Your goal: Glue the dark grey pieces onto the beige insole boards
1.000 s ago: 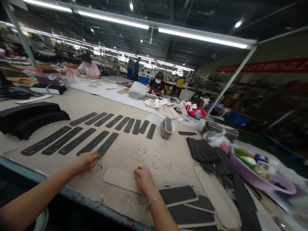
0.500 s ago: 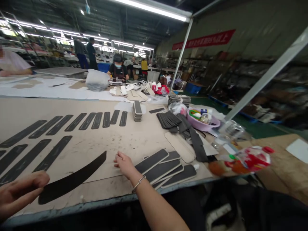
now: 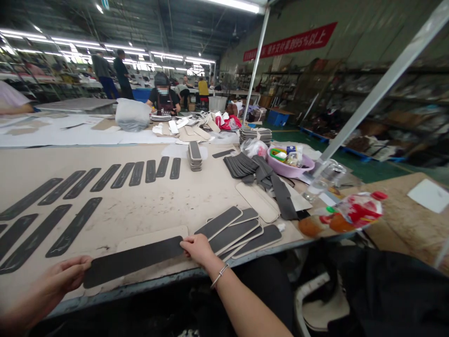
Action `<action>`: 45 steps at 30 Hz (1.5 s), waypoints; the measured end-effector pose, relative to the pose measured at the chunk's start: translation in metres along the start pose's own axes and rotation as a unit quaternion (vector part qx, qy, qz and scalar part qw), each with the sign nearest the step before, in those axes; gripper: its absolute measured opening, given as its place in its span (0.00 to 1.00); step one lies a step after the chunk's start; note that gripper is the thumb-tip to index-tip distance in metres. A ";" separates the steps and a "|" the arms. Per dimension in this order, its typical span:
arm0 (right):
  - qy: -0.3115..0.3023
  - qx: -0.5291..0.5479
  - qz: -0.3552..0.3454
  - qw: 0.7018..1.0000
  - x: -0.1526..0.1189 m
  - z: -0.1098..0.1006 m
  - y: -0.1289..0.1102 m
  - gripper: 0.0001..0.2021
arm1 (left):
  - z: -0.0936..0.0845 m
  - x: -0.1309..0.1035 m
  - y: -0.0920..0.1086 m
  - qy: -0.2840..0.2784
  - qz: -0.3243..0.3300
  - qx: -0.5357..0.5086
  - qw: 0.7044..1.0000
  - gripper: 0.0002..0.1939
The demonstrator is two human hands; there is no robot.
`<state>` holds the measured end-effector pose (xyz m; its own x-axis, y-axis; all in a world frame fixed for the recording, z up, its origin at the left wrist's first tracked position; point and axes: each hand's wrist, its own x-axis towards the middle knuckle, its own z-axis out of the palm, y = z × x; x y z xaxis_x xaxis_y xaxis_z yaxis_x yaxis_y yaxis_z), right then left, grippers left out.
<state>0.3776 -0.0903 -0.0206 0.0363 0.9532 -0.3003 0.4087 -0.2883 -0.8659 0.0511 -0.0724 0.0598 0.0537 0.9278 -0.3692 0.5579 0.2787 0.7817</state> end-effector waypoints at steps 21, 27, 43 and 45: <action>0.101 -0.206 0.052 0.972 0.053 0.001 0.001 0.06 | 0.026 0.088 -0.007 -0.003 -0.083 0.059 0.995 0.14; 0.097 -0.217 0.053 0.970 0.053 0.001 -0.001 0.06 | 0.027 0.090 -0.011 0.003 -0.082 0.065 0.995 0.14; 0.053 -0.249 0.039 0.966 0.051 -0.002 0.008 0.05 | 0.034 0.093 -0.023 0.022 -0.060 0.204 0.977 0.09; 0.052 -0.251 0.041 0.966 0.052 -0.002 0.008 0.05 | 0.035 0.093 -0.022 0.021 -0.057 0.226 0.972 0.08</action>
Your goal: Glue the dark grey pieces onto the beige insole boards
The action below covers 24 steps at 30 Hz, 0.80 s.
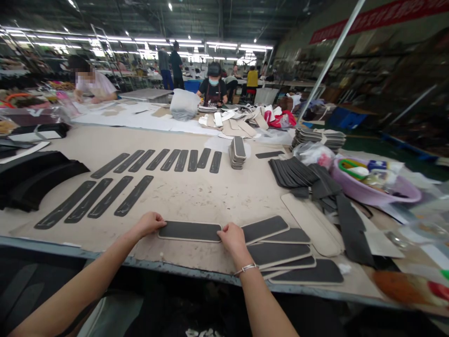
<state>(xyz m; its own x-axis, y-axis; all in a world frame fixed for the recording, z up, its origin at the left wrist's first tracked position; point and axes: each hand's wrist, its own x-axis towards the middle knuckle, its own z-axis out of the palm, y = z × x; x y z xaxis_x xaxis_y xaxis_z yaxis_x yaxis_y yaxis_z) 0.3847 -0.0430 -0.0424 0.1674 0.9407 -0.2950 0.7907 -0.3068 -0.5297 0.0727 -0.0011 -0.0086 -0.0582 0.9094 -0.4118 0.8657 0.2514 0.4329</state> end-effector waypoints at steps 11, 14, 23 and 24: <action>0.017 0.000 0.024 1.000 -0.001 -0.005 -0.008 0.05 | -0.004 0.000 0.005 0.002 0.021 0.062 0.998 0.10; 0.017 -0.004 0.023 1.000 -0.001 -0.005 -0.010 0.05 | -0.002 -0.002 -0.006 0.046 0.022 0.047 0.998 0.12; 0.004 -0.025 -0.004 1.000 -0.001 -0.002 -0.004 0.06 | 0.039 -0.039 -0.051 0.266 0.263 -0.003 0.927 0.16; 0.003 -0.027 -0.006 1.000 0.000 -0.001 -0.003 0.06 | 0.045 -0.043 -0.052 0.268 0.305 0.017 0.914 0.16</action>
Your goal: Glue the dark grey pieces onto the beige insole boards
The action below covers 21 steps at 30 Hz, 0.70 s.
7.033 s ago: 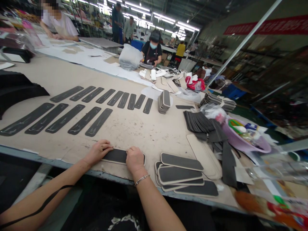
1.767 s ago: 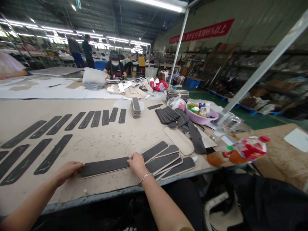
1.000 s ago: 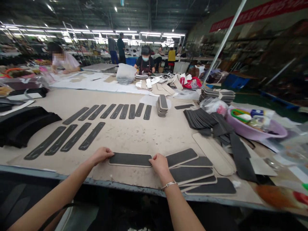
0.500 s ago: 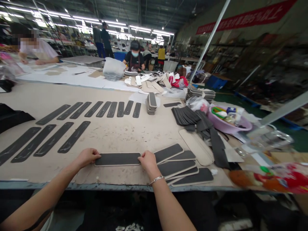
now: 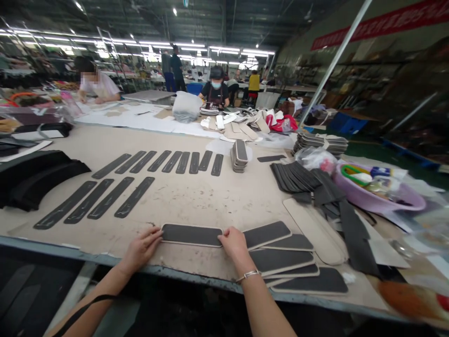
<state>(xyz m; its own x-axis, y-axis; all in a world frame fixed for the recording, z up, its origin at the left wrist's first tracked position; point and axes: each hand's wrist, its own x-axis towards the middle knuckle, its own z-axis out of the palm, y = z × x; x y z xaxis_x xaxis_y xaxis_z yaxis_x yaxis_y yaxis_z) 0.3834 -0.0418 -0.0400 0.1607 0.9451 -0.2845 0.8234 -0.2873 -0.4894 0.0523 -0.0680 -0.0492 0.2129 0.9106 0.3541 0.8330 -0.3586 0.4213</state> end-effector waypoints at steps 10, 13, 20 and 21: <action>-0.006 0.006 0.001 1.000 0.002 0.005 0.005 0.07 | 0.014 -0.013 0.006 -0.012 0.128 0.097 0.987 0.15; -0.004 0.007 0.000 1.000 0.002 0.004 0.004 0.07 | 0.016 -0.014 0.006 0.000 0.126 0.104 0.987 0.15; 0.005 0.004 -0.007 1.000 -0.001 -0.002 -0.002 0.06 | 0.013 -0.010 0.007 0.031 0.164 0.114 0.979 0.14; 0.007 0.001 -0.007 1.000 -0.001 -0.002 -0.003 0.06 | 0.013 -0.009 0.008 0.035 0.172 0.116 0.978 0.14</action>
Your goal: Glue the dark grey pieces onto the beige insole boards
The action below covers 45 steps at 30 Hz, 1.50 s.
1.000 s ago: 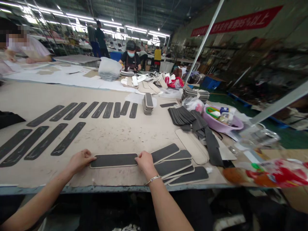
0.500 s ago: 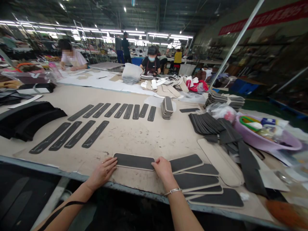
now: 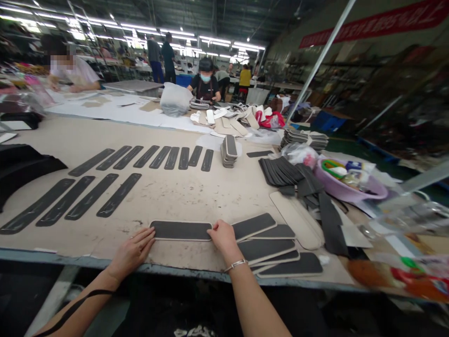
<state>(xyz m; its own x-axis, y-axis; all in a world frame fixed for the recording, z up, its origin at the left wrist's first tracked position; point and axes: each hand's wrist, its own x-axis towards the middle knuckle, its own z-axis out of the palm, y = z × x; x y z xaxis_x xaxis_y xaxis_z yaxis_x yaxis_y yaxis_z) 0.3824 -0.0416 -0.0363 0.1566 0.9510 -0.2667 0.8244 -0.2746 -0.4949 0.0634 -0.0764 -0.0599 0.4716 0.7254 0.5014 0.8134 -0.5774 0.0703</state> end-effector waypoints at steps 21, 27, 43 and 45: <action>-0.009 -0.043 -0.042 0.998 -0.005 -0.001 -0.005 0.05 | 0.019 0.058 0.068 -0.183 -0.010 0.004 0.983 0.31; -0.001 -0.048 -0.024 0.999 -0.004 0.002 -0.005 0.06 | 0.029 0.036 0.028 -0.149 -0.052 0.068 0.985 0.32; -0.008 -0.090 -0.037 0.995 -0.003 -0.001 -0.011 0.09 | 0.033 0.035 0.022 -0.140 -0.039 0.092 0.985 0.33; -0.012 -0.097 -0.045 0.994 -0.004 -0.002 -0.013 0.08 | 0.032 0.036 0.023 -0.149 -0.040 0.091 0.984 0.33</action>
<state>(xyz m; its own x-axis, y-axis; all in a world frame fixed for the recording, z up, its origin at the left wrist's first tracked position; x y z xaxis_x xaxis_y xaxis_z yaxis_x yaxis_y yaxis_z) 0.3723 -0.0415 -0.0270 0.0665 0.9658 -0.2504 0.9240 -0.1544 -0.3500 0.1099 -0.0519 -0.0681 0.4609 0.8589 0.2234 0.8864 -0.4575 -0.0701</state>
